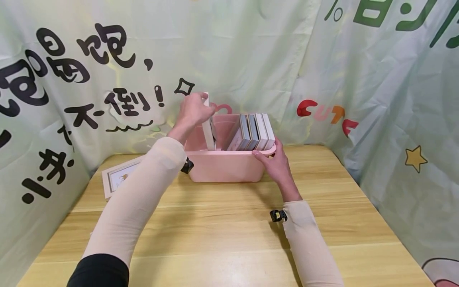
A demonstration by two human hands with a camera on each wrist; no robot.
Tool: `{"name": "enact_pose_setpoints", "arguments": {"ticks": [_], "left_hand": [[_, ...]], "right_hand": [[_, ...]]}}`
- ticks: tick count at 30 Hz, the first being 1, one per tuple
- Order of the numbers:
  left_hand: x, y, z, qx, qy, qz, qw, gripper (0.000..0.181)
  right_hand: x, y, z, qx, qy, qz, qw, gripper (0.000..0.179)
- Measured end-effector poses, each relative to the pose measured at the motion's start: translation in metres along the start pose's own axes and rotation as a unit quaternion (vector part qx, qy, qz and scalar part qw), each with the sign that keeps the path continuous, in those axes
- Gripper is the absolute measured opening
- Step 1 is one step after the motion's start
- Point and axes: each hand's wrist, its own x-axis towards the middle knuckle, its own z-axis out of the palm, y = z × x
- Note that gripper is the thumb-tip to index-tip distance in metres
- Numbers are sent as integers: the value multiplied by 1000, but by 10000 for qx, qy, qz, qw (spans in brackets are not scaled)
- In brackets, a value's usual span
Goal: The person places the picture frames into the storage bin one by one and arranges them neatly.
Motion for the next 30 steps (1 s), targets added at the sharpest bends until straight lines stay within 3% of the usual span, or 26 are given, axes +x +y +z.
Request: {"name": "enact_pose_setpoints", "arguments": {"ticks": [6,13,21,30], "left_hand": [[3,-6,17,-49,-99,-66,9999,60],[3,-13,30,312,105,256,9991,55],[1,-19,43,540,77,285,9981,49],[4,-20,59,352,20,309,9989,55]], "right_hand": [[0,0,-1,-22,-44,69,10000,102],[1,1,-1,-3,-41,47,10000,102],[0,-2,1,-47,-6,37,10000,102],[0,1,0,-16,-43,94,9999,103]]}}
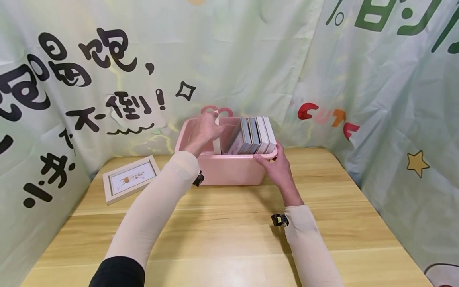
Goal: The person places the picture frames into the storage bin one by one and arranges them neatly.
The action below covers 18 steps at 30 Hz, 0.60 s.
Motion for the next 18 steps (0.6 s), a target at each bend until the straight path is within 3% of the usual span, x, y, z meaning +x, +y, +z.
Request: {"name": "enact_pose_setpoints", "arguments": {"ticks": [9,18], "left_hand": [[1,-4,11,-128,-189,-134,9997,57],[-1,-6,18,-133,-200,-4,9997,55]], "right_hand": [[-1,3,0,-10,-3,60,10000,101],[-1,2,-1,-60,5,6,10000,103]]}}
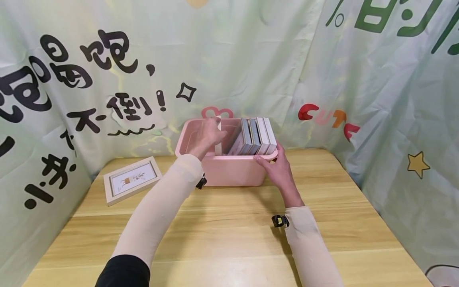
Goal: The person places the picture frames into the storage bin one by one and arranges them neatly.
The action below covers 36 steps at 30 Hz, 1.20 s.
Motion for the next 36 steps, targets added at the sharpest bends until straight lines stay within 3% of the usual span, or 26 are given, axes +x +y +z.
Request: {"name": "enact_pose_setpoints", "arguments": {"ticks": [9,17,22,32,36], "left_hand": [[5,2,9,221,191,182,9994,54],[6,-1,15,-33,206,-21,9998,53],[6,-1,15,56,174,4,9998,54],[6,0,15,-127,-217,40,9997,56],[7,1,16,-549,-525,-45,9971,57]], "right_hand": [[0,0,-1,60,16,24,10000,100],[0,1,-1,78,-29,5,10000,102],[0,0,-1,62,-41,-14,10000,103],[-2,-2,-1,89,-58,1,9999,103],[-2,-2,-2,92,-59,-2,9999,103]]}}
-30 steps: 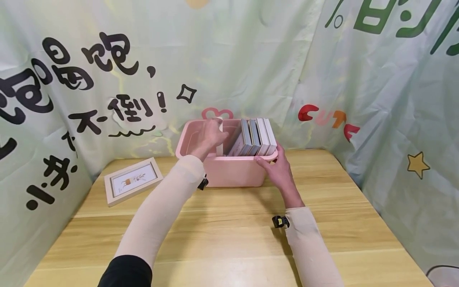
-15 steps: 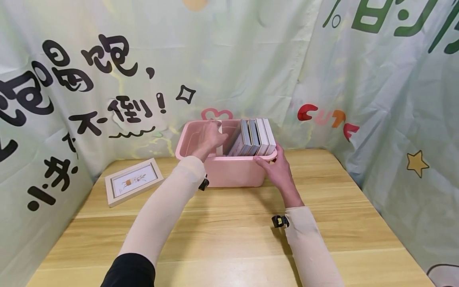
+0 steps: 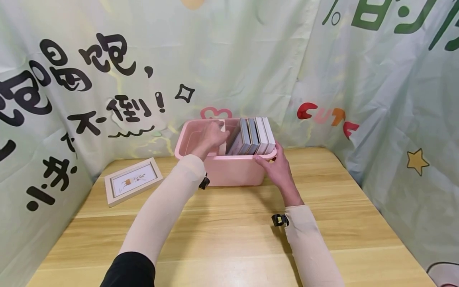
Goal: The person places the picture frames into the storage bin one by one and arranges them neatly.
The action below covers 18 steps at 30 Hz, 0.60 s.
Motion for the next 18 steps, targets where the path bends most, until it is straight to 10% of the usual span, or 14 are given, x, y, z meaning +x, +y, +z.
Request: {"name": "enact_pose_setpoints", "arguments": {"ticks": [8,18], "left_hand": [[0,3,3,-702,-826,12,9941,62],[1,6,9,-984,-778,26,9921,63]], "right_hand": [[1,3,0,8,19,-26,10000,103],[2,3,1,35,57,-40,10000,103]]}}
